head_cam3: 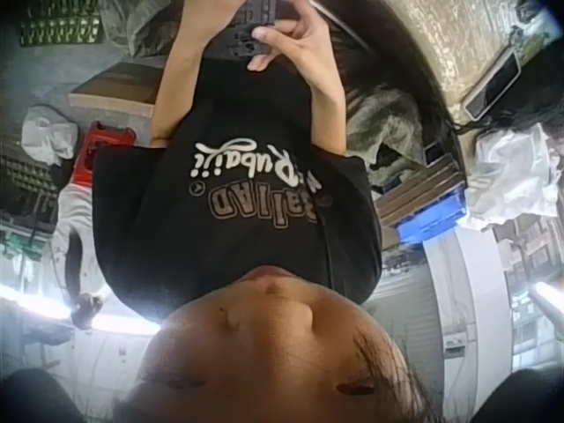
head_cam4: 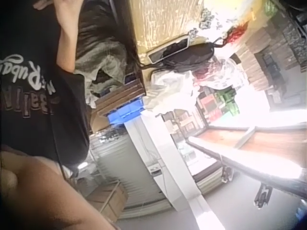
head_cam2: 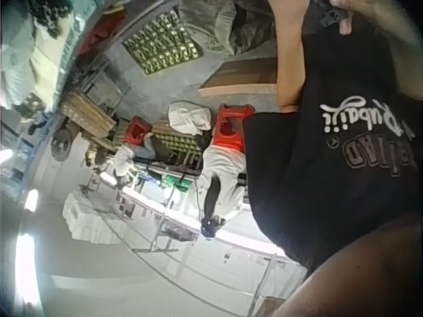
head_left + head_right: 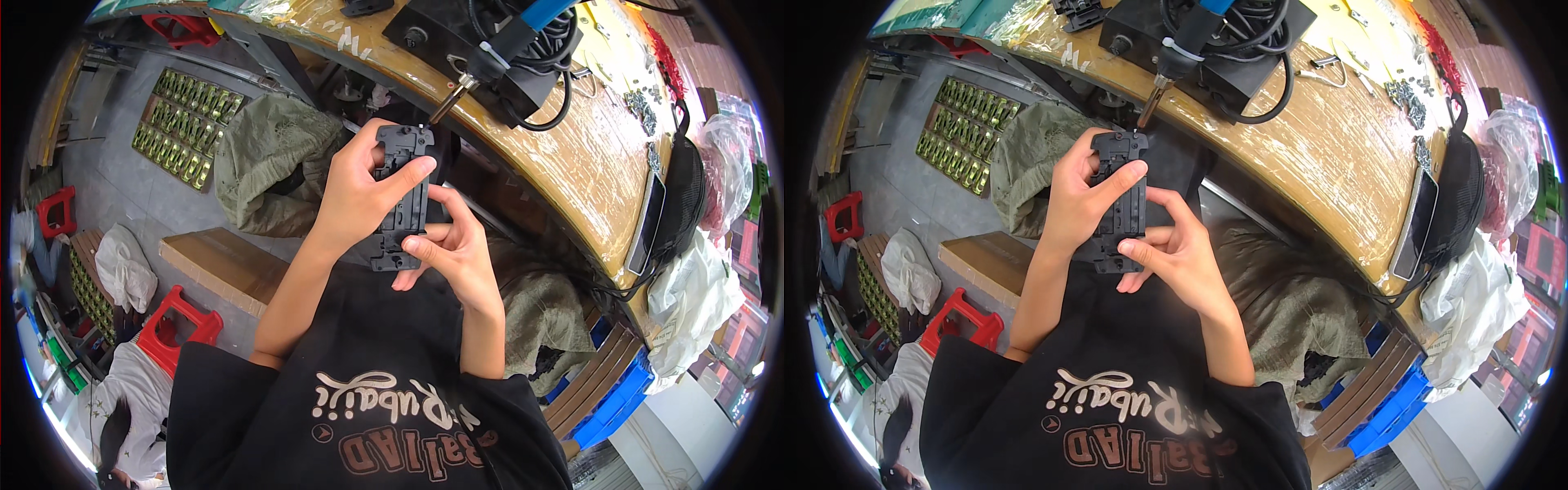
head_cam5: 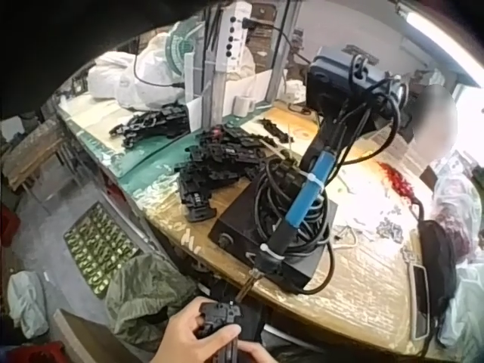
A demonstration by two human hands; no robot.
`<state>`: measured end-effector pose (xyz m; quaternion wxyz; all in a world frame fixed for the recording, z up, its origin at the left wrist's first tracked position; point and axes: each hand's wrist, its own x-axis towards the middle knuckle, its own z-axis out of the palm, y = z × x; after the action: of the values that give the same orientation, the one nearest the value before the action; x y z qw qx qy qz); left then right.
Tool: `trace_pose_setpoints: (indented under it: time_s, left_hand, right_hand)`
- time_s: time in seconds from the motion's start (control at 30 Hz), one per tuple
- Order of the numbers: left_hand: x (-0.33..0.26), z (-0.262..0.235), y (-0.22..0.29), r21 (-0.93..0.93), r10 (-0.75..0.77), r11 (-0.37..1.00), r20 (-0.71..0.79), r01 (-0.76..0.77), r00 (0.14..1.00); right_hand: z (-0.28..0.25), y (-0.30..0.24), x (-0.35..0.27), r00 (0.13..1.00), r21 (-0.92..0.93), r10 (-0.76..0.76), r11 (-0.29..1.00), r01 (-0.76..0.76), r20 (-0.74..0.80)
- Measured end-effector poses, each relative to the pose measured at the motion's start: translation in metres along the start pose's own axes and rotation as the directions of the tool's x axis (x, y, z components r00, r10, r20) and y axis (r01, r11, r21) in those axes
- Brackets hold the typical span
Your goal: The person inserts small metal pins into a black plastic electronic housing by hand.
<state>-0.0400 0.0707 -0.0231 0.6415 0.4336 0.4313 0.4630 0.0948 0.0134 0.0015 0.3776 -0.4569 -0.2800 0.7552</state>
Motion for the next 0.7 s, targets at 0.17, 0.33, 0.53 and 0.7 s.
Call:
trace_pose_setpoints:
  time_s: [0.17, 0.33, 0.53, 0.7]
  left_hand:
    - [-0.003, -0.006, -0.004, 0.287, -0.089, 0.955, 0.053, 0.070, 0.995]
    - [0.014, -0.039, 0.044, 0.380, 0.057, 0.925, -0.158, 0.007, 0.986]
    - [0.121, -0.057, 0.105, 0.762, 0.720, 0.358, 0.144, -0.540, 0.679]
    - [0.211, -0.041, 0.116, 0.756, 0.661, -0.092, 0.533, -0.648, 0.528]
  right_hand:
    - [-0.029, 0.017, -0.012, 0.959, -0.438, -0.165, 0.898, 0.049, -0.231]
    - [-0.120, 0.035, -0.108, 0.796, -0.672, -0.388, 0.739, -0.033, -0.465]
    - [-0.240, 0.102, -0.265, -0.065, -0.710, -0.709, 0.704, -0.016, -0.702]
    - [-0.292, 0.197, -0.342, -0.617, -0.358, -0.642, 0.767, -0.533, -0.456]
